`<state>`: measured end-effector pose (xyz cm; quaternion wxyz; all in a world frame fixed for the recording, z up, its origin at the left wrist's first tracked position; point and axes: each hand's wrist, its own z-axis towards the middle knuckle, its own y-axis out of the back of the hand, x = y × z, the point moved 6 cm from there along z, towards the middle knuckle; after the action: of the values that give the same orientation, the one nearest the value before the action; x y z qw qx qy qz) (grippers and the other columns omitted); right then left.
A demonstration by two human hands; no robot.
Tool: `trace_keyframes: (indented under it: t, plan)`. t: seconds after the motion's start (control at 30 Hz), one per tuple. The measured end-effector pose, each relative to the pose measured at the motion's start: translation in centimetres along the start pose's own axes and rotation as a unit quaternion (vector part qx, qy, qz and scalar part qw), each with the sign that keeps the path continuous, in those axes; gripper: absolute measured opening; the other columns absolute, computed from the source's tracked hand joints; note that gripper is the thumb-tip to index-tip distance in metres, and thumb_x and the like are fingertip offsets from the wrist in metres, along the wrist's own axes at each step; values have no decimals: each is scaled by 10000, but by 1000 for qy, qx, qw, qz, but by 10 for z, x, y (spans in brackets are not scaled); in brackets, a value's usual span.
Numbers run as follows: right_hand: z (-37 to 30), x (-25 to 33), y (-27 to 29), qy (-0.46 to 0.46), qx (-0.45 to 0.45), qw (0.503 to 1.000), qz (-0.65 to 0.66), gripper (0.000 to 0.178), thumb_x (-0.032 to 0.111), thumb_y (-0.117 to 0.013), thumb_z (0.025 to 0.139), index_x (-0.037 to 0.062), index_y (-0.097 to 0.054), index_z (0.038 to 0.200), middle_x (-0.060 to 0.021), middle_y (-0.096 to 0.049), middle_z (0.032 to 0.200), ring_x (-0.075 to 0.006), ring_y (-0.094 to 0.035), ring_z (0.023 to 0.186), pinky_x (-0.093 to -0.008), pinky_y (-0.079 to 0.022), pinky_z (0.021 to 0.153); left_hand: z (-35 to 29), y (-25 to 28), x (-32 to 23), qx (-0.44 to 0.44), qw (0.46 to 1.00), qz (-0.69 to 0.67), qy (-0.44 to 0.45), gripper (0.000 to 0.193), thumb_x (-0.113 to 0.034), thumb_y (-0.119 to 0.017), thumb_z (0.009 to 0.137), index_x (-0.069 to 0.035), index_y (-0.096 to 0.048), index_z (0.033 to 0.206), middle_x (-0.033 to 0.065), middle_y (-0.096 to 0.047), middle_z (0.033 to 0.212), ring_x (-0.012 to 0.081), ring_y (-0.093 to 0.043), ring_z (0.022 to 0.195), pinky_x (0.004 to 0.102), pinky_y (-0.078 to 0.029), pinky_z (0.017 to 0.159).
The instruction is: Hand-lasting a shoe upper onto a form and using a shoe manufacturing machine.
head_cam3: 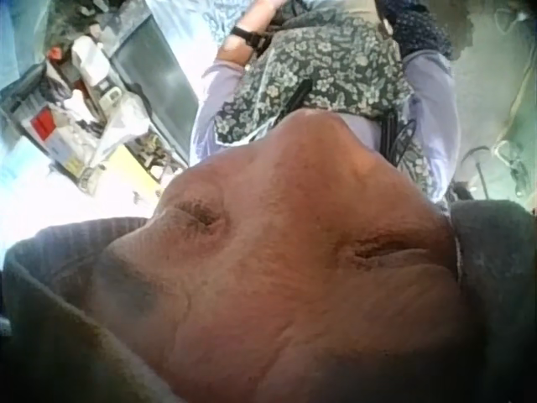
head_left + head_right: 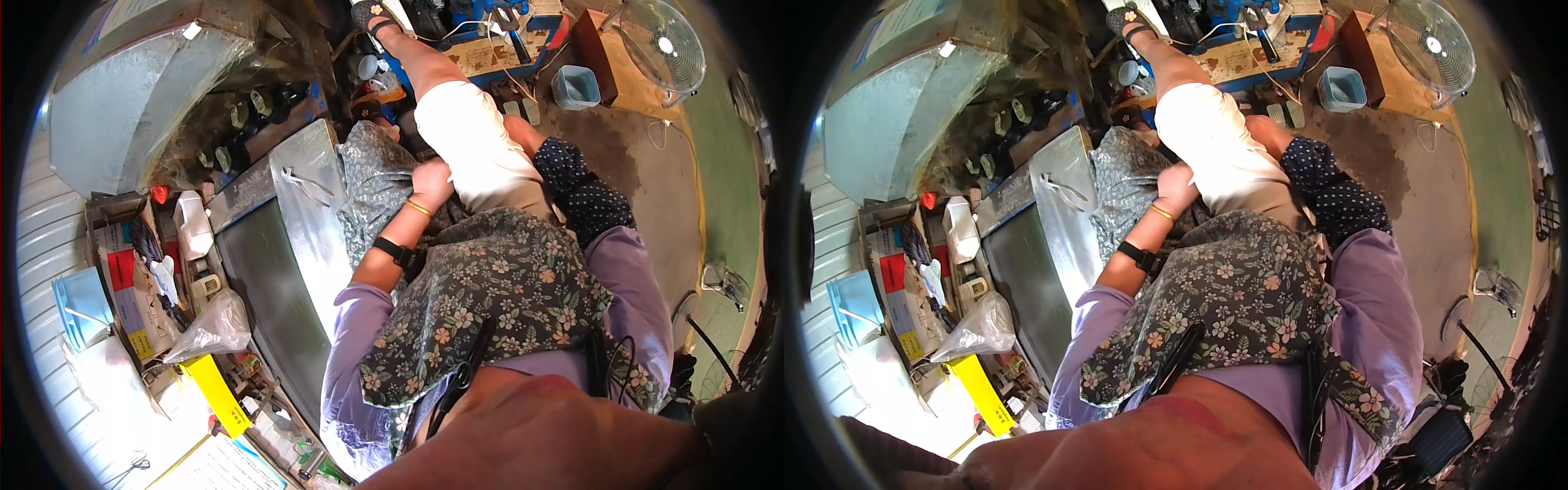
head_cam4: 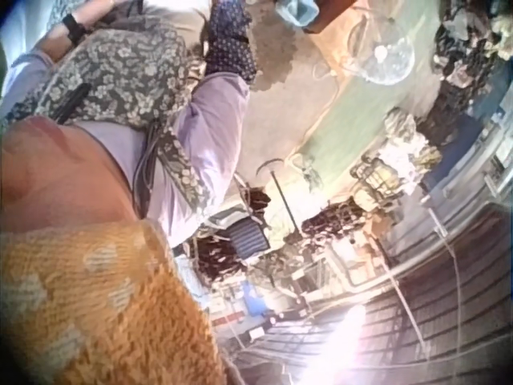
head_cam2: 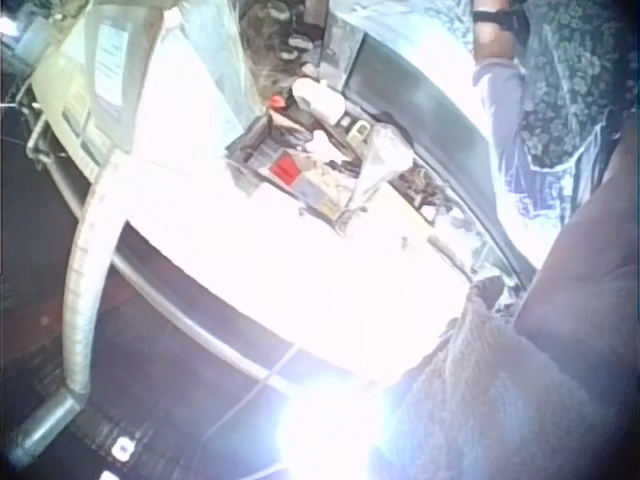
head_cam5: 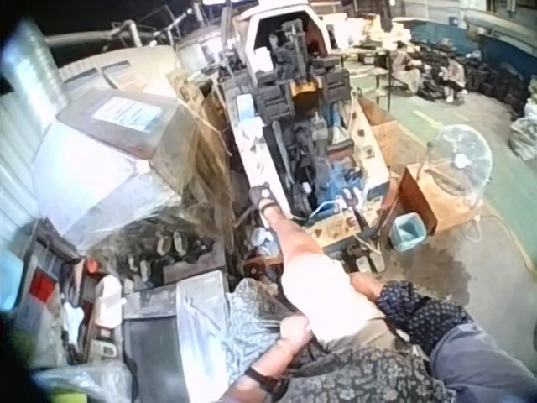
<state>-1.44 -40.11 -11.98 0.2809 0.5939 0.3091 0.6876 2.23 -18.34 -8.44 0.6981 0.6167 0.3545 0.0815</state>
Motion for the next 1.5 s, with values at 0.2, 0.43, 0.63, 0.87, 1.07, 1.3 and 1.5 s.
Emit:
trace_keyframes:
  t: [0.2,0.43,0.63,0.87,1.07,1.3,1.5]
  plan:
    - [-95,14,10,-56,83,995,21,255,246,-624,843,56,-691,999,-209,-675,907,-408,-640,851,-467,-504,737,-62,1,-24,89,988,16,-128,133,-154,-603,728,-65,-684,784,152,-671,756,352,-651,669,459,-520,612]
    - [-97,62,54,-26,-148,987,52,254,78,-640,859,26,-665,1106,-163,-678,1058,-317,-657,948,-356,-531,817,-53,77,-73,-213,959,-124,-140,75,-83,-699,792,-40,-663,842,102,-661,778,313,-659,743,404,-541,703]
    - [-88,97,85,-33,-171,975,140,96,2,-668,858,-15,-672,953,-148,-673,996,-274,-656,893,-334,-515,787,-46,75,-72,-180,921,-203,-281,134,-26,-631,788,-56,-648,918,99,-645,828,317,-637,763,385,-529,703]
    - [-111,102,102,-8,47,989,137,99,16,-600,906,-4,-689,944,-104,-667,988,-234,-641,935,-327,-503,823,-59,63,-57,11,903,-359,-234,116,-68,-697,820,-45,-685,933,100,-689,919,288,-667,819,381,-535,723]
    - [-21,85,121,-103,-145,939,293,243,62,-664,890,5,-630,1124,-33,-628,1083,-121,-566,1024,-263,-450,895,15,117,-21,-282,890,-355,-43,362,-116,-742,838,-19,-605,1159,143,-633,1087,262,-611,990,341,-503,843]
    - [17,97,120,-23,-26,971,238,187,77,-727,850,31,-580,957,-11,-530,970,-126,-509,947,-280,-429,852,27,124,-6,-216,916,-326,-88,147,-54,-742,825,-51,-605,878,56,-642,877,208,-581,857,328,-480,759]
    - [-22,118,123,63,-2,968,245,145,96,-703,855,50,-565,842,-47,-560,910,-194,-540,910,-326,-426,845,-15,120,-63,-163,922,-246,-252,131,-13,-663,750,-75,-580,830,77,-626,868,302,-588,856,415,-459,809]
